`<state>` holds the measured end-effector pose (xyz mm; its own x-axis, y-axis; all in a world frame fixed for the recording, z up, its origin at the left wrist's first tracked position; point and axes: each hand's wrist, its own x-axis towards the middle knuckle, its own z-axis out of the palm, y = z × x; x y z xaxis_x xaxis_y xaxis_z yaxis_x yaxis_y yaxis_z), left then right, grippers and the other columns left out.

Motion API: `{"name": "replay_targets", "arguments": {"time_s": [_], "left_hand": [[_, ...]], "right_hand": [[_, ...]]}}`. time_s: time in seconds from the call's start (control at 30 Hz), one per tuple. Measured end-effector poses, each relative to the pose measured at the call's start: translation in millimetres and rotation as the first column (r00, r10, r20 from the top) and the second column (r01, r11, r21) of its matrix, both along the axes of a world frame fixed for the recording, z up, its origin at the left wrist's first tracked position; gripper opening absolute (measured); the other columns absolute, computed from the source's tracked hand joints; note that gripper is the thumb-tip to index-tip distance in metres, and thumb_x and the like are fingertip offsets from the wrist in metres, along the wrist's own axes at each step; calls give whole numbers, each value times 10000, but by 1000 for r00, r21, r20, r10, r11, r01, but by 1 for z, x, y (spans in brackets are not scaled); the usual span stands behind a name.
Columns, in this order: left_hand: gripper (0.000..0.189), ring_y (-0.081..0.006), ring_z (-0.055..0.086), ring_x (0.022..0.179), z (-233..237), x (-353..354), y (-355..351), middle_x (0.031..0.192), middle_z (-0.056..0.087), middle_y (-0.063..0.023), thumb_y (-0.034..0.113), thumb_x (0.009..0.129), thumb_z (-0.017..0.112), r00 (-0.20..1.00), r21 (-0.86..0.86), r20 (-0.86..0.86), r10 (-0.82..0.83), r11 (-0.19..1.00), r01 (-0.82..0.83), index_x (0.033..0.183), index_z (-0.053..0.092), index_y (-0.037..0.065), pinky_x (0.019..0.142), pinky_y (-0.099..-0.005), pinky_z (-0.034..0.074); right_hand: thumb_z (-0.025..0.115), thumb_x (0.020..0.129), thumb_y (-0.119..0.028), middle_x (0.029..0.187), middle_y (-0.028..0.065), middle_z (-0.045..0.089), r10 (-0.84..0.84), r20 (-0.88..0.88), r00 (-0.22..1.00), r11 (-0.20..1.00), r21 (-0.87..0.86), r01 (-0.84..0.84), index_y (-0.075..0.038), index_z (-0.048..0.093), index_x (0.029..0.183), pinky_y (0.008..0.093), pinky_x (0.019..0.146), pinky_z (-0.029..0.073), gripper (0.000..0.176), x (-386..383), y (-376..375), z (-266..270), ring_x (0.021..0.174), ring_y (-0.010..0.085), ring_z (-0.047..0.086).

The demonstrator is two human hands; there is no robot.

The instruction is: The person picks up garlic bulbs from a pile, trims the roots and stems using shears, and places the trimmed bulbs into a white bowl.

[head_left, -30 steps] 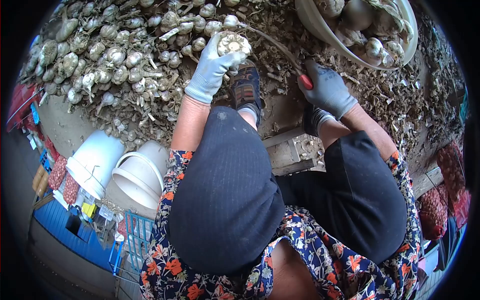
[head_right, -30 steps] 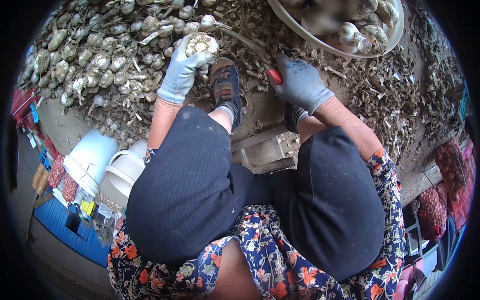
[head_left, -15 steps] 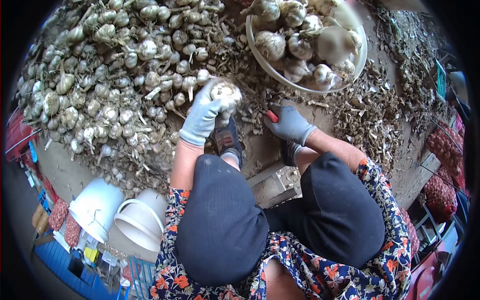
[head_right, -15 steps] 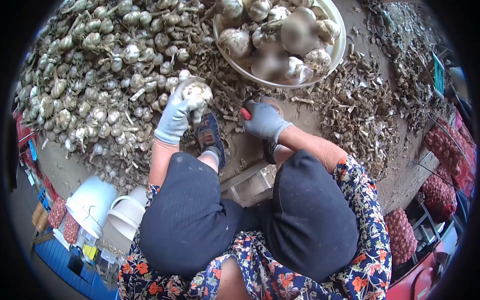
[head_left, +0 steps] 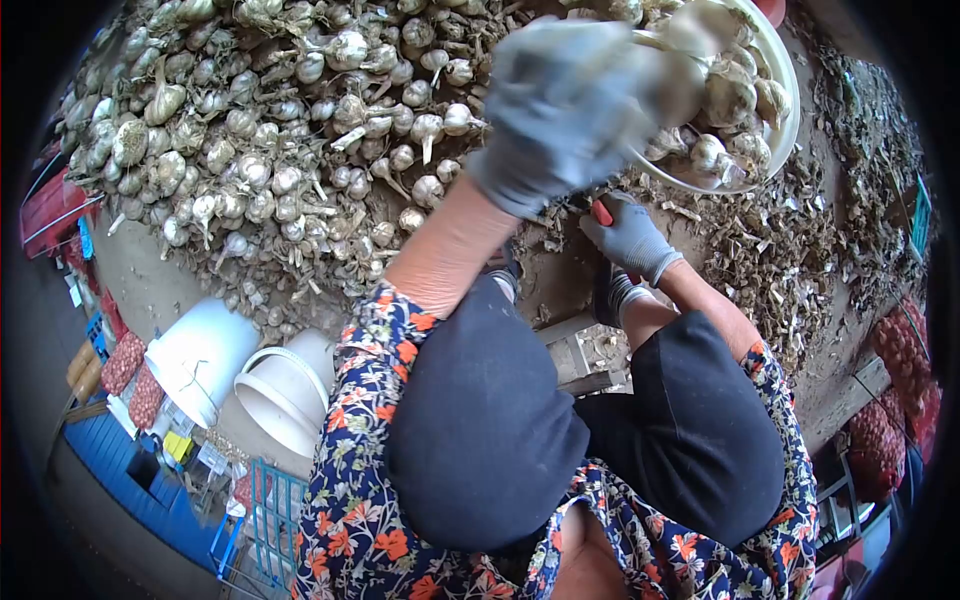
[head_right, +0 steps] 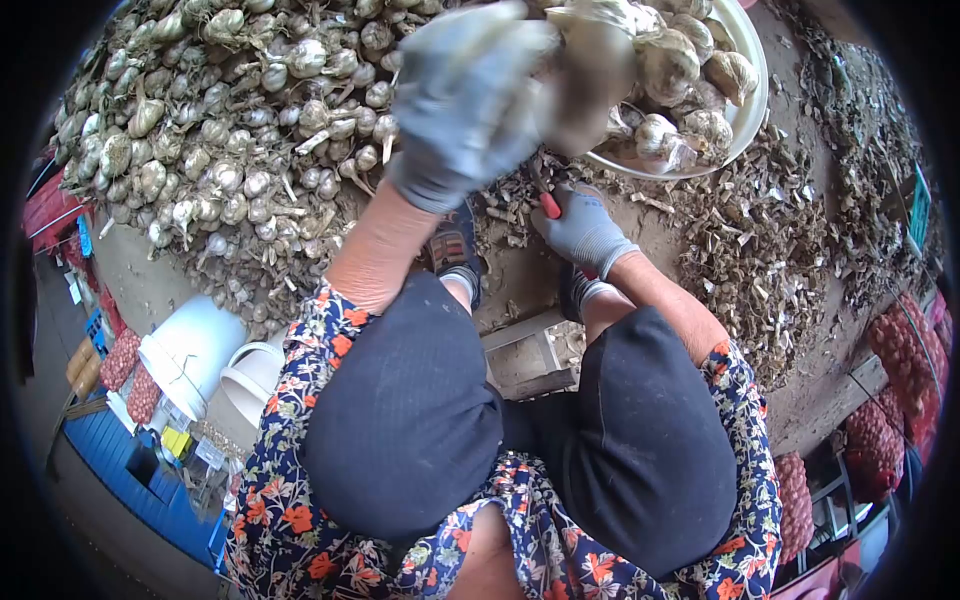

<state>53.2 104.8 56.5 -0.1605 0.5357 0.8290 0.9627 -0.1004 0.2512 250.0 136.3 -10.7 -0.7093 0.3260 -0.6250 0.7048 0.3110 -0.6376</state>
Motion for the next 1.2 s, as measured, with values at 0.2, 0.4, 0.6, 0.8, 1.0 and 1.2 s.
{"name": "replay_targets", "arguments": {"time_s": [0.2,0.4,0.6,0.8,1.0,1.2], "left_hand": [[356,-338,622,950,-108,-87,-102,1068,595,-179,156,801,653,791,-852,236,564,511,-111,1121,562,29,840,-412,510],[532,-348,591,1036,-119,-76,-83,1160,575,-183,322,730,731,869,-999,21,494,44,0,1165,556,71,880,-428,483],[546,-298,656,886,-80,-48,-103,960,670,-173,345,667,734,599,-875,469,649,433,217,1109,616,46,821,-366,512],[546,-284,654,916,-69,-45,-104,992,664,-181,370,666,743,665,-887,459,589,351,300,1083,612,42,838,-357,508],[387,-221,642,876,-71,-47,-131,1049,626,-93,62,770,700,-370,-60,909,191,939,338,1117,531,27,834,-429,545],[412,-125,574,810,-79,-32,-143,960,593,30,90,797,701,-533,239,828,-174,969,55,1164,540,187,721,-257,486]], "right_hand": [[589,796,-321,804,243,607,6,87,996,997,-74,0,30,596,873,426,730,461,360,3,3,-7,774,378,598],[536,841,-425,947,270,640,251,214,944,966,-111,-232,3,573,1001,470,827,465,459,-16,-5,7,932,415,619],[518,866,-410,930,296,625,187,89,978,976,98,-195,29,472,1073,472,847,466,488,-29,-16,1,947,430,610],[473,897,-355,899,260,633,245,30,969,957,155,-247,-14,499,1029,500,779,475,366,-51,-15,21,864,430,613],[548,860,-341,814,275,622,95,-78,992,990,116,-85,-1,535,931,509,738,465,347,-22,-5,22,825,455,599],[570,848,-369,883,270,620,310,-77,948,947,117,-300,7,443,1047,491,761,471,443,-24,-14,27,869,424,614]]}}
